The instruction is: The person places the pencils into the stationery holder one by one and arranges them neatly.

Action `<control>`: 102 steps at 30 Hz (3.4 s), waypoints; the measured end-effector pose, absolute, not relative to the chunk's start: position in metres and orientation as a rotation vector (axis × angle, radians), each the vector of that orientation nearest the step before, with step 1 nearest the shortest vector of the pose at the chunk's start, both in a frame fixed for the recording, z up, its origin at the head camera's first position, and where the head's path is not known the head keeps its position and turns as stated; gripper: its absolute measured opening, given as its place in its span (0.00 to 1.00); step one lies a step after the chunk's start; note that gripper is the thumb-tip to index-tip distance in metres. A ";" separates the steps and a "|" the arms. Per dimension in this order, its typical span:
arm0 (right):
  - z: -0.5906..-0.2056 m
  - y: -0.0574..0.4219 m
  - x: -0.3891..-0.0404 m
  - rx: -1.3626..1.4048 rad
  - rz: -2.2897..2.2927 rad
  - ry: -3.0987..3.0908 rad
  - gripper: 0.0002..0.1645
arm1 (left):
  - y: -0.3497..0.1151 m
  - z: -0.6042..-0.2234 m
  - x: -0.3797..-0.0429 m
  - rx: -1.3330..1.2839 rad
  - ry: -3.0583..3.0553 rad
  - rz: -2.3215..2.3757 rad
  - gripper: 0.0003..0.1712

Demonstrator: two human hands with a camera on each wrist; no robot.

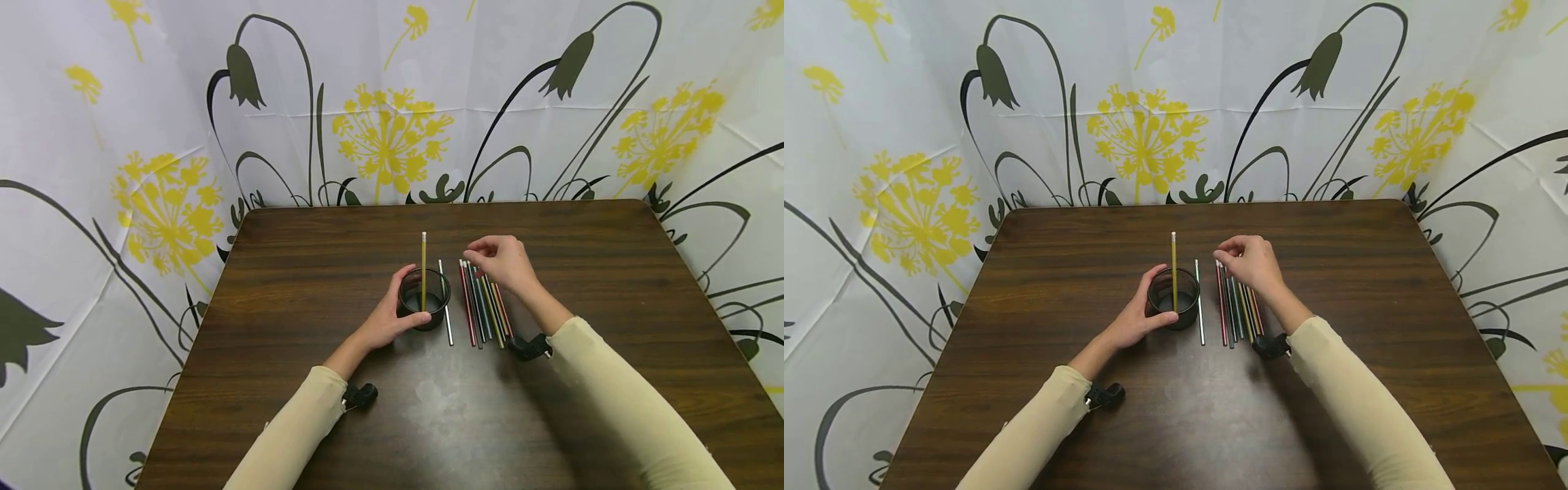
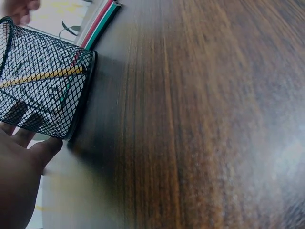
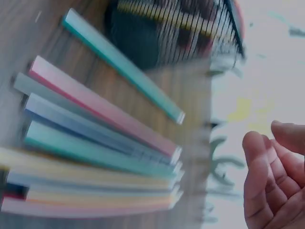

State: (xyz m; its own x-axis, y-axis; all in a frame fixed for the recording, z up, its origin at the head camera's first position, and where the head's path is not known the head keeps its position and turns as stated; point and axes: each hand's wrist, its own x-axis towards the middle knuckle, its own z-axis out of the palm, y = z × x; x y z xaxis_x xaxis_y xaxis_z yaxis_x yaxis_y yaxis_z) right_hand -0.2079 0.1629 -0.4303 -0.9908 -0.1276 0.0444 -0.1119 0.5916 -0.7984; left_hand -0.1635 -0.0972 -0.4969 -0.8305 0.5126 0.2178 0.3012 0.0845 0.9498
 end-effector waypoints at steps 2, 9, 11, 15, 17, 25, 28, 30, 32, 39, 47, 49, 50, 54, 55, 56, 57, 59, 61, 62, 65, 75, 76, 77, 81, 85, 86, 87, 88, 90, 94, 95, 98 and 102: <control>-0.439 0.179 -0.209 -0.125 -1.346 2.791 0.13 | -0.097 -0.489 -0.160 0.826 2.173 1.842 0.51; -0.477 0.216 -0.205 0.057 -1.211 2.695 0.17 | -0.097 -0.472 -0.154 0.823 2.145 1.849 0.50; -0.485 0.220 -0.204 0.069 -1.207 2.670 0.18 | -0.097 -0.470 -0.154 0.824 2.142 1.846 0.50; -0.495 0.220 -0.204 0.070 -1.193 2.666 0.18 | -0.097 -0.470 -0.154 0.817 2.131 1.847 0.51; -0.496 0.219 -0.204 0.079 -1.178 2.679 0.17 | -0.097 -0.470 -0.154 0.814 2.130 1.843 0.51; -0.494 0.219 -0.207 0.114 -1.116 2.664 0.15 | -0.097 -0.469 -0.154 0.805 2.140 1.837 0.50; -0.491 0.218 -0.206 0.134 -1.052 2.685 0.15 | -0.098 -0.469 -0.153 0.805 2.140 1.833 0.50; -0.488 0.216 -0.204 0.153 -0.968 2.718 0.14 | -0.097 -0.469 -0.153 0.806 2.139 1.836 0.50; -0.485 0.213 -0.203 0.173 -0.873 2.757 0.14 | -0.098 -0.468 -0.153 0.805 2.140 1.834 0.50; -0.476 0.206 -0.199 0.209 -0.623 2.888 0.16 | -0.097 -0.467 -0.152 0.809 2.140 1.844 0.50; -0.474 0.210 -0.198 0.228 -0.660 2.851 0.16 | -0.097 -0.468 -0.153 0.815 2.141 1.839 0.50; -0.472 0.212 -0.197 0.245 -0.703 2.819 0.16 | -0.097 -0.468 -0.153 0.811 2.144 1.832 0.50; -0.471 0.214 -0.196 0.251 -0.727 2.803 0.15 | -0.097 -0.468 -0.153 0.811 2.142 1.833 0.50; -0.462 0.220 -0.196 0.249 -0.806 2.793 0.15 | -0.097 -0.467 -0.153 0.808 2.136 1.831 0.50; -0.459 0.221 -0.196 0.239 -0.819 2.805 0.15 | -0.097 -0.467 -0.153 0.806 2.134 1.833 0.50; -0.455 0.222 -0.195 0.229 -0.834 2.817 0.15 | -0.097 -0.467 -0.153 0.804 2.132 1.832 0.50; -0.451 0.222 -0.195 0.218 -0.850 2.833 0.15 | -0.097 -0.466 -0.153 0.802 2.133 1.831 0.50; -0.442 0.222 -0.195 0.189 -0.895 2.865 0.15 | -0.097 -0.466 -0.152 0.797 2.128 1.835 0.50; -0.432 0.219 -0.195 0.158 -0.962 2.892 0.15 | -0.097 -0.467 -0.152 0.788 2.127 1.838 0.50; -0.426 0.217 -0.195 0.138 -0.997 2.904 0.15 | -0.097 -0.467 -0.152 0.785 2.128 1.838 0.50; -0.411 0.209 -0.195 0.080 -1.126 2.938 0.14 | -0.098 -0.467 -0.152 0.785 2.131 1.837 0.50; -0.375 0.170 -0.184 -0.187 -1.762 2.779 0.13 | -0.098 -0.471 -0.154 0.805 2.149 1.844 0.49; -0.373 0.166 -0.183 -0.214 -1.832 2.737 0.13 | -0.098 -0.471 -0.154 0.808 2.146 1.846 0.49; -0.372 0.162 -0.182 -0.243 -1.897 2.694 0.13 | -0.098 -0.472 -0.154 0.812 2.142 1.848 0.49; -0.362 0.144 -0.172 -0.360 -2.028 2.596 0.11 | -0.098 -0.472 -0.154 0.806 2.133 1.844 0.50; -0.358 0.128 -0.161 -0.463 -1.965 2.627 0.08 | -0.098 -0.472 -0.154 0.791 2.126 1.839 0.49; -0.363 0.126 -0.161 -0.479 -1.941 2.642 0.08 | -0.098 -0.472 -0.154 0.788 2.125 1.835 0.49; -0.370 0.124 -0.163 -0.493 -1.910 2.663 0.07 | -0.098 -0.471 -0.154 0.784 2.121 1.835 0.49; -0.378 0.123 -0.165 -0.505 -1.873 2.687 0.07 | -0.097 -0.471 -0.154 0.780 2.117 1.835 0.49; -0.392 0.122 -0.168 -0.507 -1.812 2.707 0.07 | -0.098 -0.470 -0.154 0.775 2.116 1.827 0.49; -0.414 0.119 -0.171 -0.510 -1.724 2.727 0.06 | -0.098 -0.470 -0.154 0.771 2.106 1.828 0.49; -0.417 0.118 -0.171 -0.507 -1.705 2.728 0.06 | -0.098 -0.470 -0.154 0.770 2.105 1.825 0.49; -0.422 0.115 -0.170 -0.507 -1.673 2.721 0.07 | -0.098 -0.470 -0.154 0.766 2.107 1.819 0.49; -0.426 0.112 -0.170 -0.493 -1.642 2.726 0.07 | -0.099 -0.467 -0.153 0.763 2.121 1.794 0.49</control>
State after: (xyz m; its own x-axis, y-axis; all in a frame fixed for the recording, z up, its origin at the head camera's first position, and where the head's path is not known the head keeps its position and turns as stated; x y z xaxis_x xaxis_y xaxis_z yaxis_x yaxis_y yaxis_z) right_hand -0.1704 0.1122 -0.4263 -0.9502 -0.2189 0.2220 -0.2986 0.4341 -0.8499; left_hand -0.1530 -0.0989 -0.4674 -0.8282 0.5442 0.1342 0.2225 0.0996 0.9698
